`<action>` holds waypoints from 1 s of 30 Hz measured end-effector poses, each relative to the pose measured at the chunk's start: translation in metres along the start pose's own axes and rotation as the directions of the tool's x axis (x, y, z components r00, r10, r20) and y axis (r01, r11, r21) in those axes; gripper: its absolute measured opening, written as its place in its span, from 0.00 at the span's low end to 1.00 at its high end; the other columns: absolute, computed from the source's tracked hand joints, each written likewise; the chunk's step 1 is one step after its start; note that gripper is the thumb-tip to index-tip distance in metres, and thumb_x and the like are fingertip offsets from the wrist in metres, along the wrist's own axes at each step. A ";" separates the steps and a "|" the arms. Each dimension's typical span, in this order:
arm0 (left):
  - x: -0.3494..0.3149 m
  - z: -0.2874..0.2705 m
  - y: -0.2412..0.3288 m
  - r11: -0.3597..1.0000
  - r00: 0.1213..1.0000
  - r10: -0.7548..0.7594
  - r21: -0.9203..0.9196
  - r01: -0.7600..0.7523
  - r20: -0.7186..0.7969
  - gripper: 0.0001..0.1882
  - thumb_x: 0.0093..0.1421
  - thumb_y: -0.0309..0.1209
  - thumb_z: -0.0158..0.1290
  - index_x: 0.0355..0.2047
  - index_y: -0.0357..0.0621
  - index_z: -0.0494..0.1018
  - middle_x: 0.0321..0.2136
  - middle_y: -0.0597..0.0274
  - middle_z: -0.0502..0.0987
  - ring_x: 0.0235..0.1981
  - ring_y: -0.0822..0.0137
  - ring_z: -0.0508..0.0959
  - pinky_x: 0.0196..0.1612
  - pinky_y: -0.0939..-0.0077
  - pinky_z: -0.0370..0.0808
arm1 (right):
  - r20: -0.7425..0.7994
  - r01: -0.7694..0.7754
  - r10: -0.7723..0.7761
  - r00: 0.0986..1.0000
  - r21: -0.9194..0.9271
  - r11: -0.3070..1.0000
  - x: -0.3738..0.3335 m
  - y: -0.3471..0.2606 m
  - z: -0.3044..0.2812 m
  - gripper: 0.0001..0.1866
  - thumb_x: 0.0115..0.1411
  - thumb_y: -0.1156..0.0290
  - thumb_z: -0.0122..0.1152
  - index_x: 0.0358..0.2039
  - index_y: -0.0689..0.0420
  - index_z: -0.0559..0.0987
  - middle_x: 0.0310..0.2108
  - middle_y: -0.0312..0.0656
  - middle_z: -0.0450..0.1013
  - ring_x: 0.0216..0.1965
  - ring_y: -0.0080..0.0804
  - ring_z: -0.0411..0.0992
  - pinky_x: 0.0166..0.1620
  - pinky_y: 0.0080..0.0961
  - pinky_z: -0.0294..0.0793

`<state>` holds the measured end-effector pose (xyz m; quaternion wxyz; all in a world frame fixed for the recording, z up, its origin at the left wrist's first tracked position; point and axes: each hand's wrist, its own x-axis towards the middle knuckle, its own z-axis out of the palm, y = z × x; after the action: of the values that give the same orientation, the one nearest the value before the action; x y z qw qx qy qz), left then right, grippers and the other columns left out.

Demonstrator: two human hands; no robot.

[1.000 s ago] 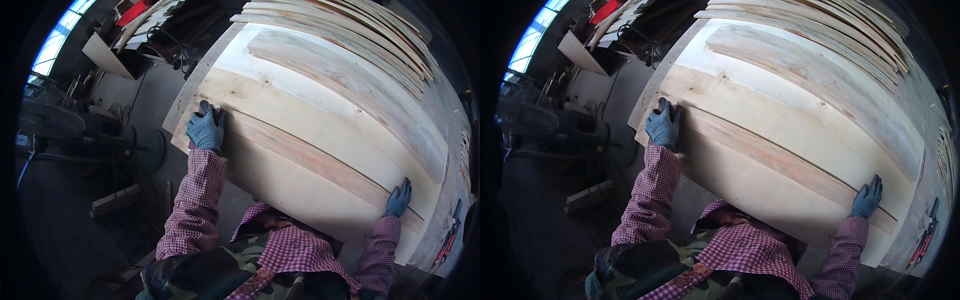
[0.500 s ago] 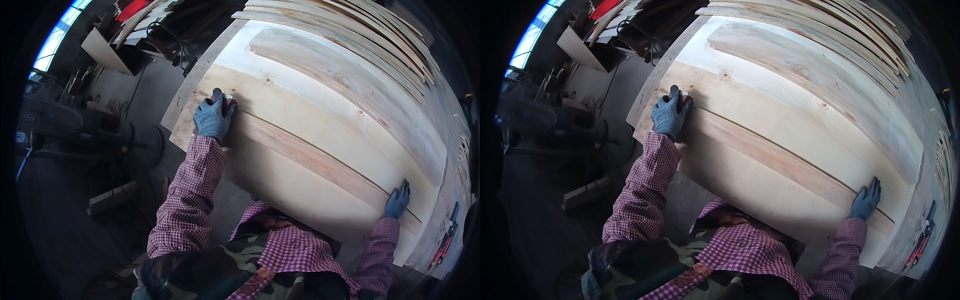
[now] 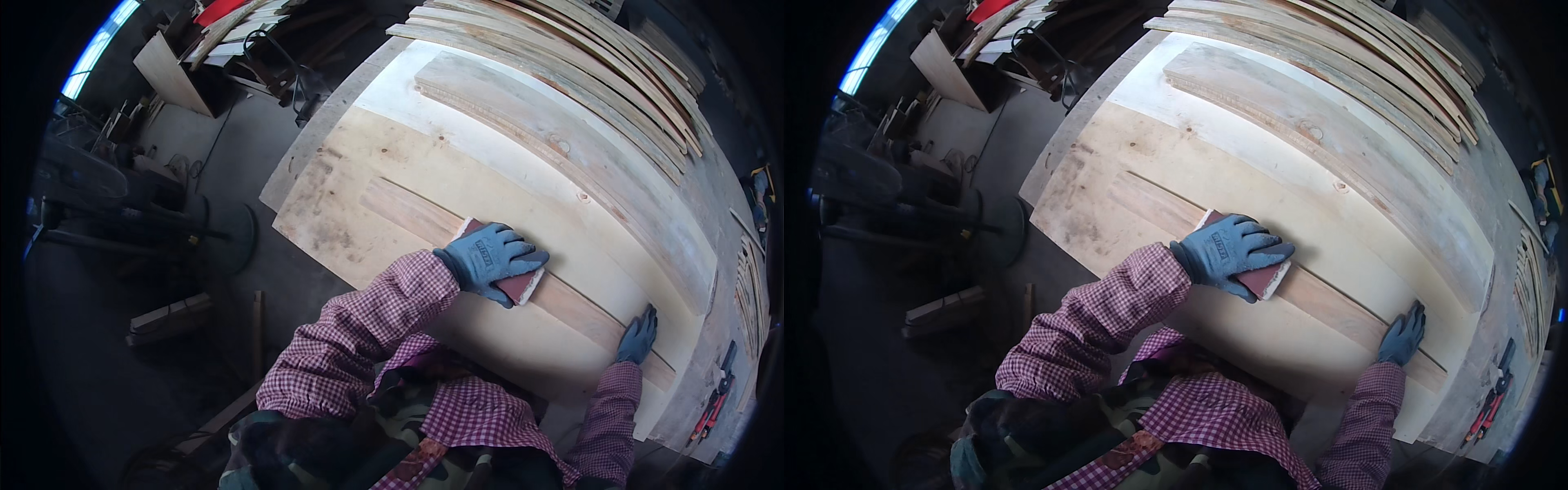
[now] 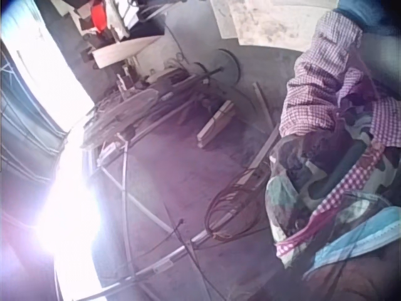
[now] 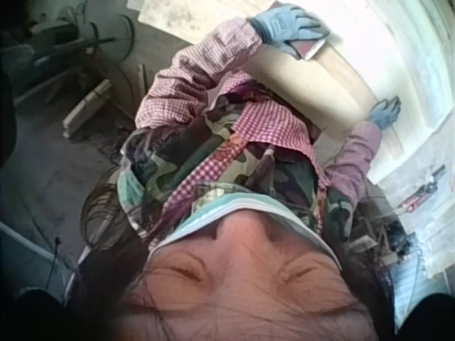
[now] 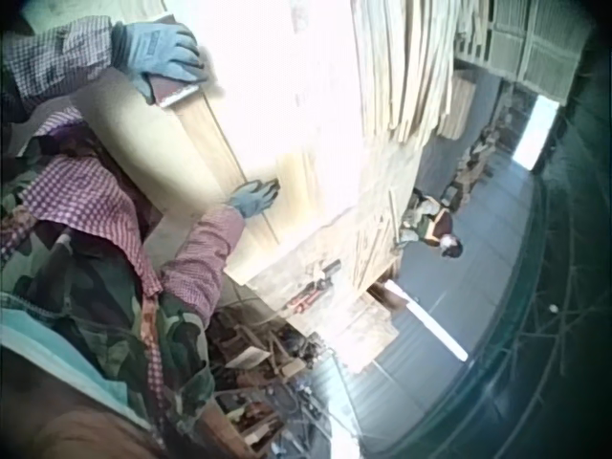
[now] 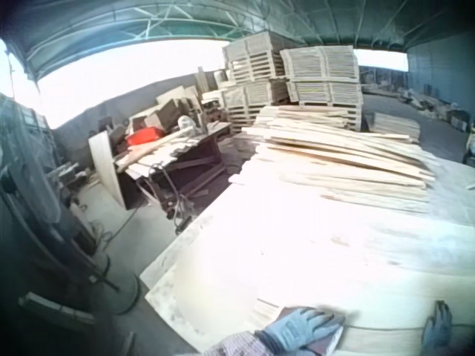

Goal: The person sands a wooden plank on a workbench using a sanding block. They repeatedly rub the surface and edges of the plank with the sanding block, occasionally repositioning the plank to access different areas.

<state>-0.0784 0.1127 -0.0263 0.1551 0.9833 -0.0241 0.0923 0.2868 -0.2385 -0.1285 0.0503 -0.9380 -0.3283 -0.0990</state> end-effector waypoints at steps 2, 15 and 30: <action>-0.031 -0.022 -0.035 0.987 0.989 -0.142 0.076 0.144 -0.033 0.52 0.51 0.63 0.59 0.69 0.46 0.58 0.58 0.51 0.70 0.57 0.50 0.71 0.63 0.55 0.64 | -0.024 -0.002 0.002 1.000 -0.003 1.000 -0.005 0.013 -0.004 0.29 0.69 0.64 0.49 0.69 0.52 0.63 0.70 0.48 0.58 0.69 0.49 0.57 0.70 0.45 0.53; 0.016 0.004 -0.020 0.999 0.996 0.046 0.018 -0.047 0.075 0.48 0.48 0.63 0.60 0.63 0.47 0.65 0.52 0.54 0.71 0.54 0.54 0.71 0.60 0.57 0.65 | -0.017 -0.026 0.027 0.999 0.041 0.999 -0.009 -0.013 -0.015 0.29 0.68 0.66 0.50 0.69 0.54 0.63 0.69 0.47 0.59 0.69 0.50 0.56 0.70 0.44 0.53; -0.114 -0.085 -0.126 0.915 0.940 -0.337 0.218 0.340 -0.054 0.53 0.39 0.57 0.70 0.63 0.46 0.66 0.48 0.51 0.74 0.49 0.49 0.75 0.54 0.54 0.72 | -0.009 -0.025 0.026 1.000 0.073 0.997 -0.008 -0.006 -0.003 0.28 0.69 0.65 0.49 0.69 0.56 0.63 0.69 0.47 0.60 0.69 0.49 0.57 0.70 0.43 0.53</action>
<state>-0.1956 0.2612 -0.0064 0.0572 0.9830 0.1581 0.0739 0.2770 -0.2393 -0.1266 0.0871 -0.9391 -0.3196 -0.0909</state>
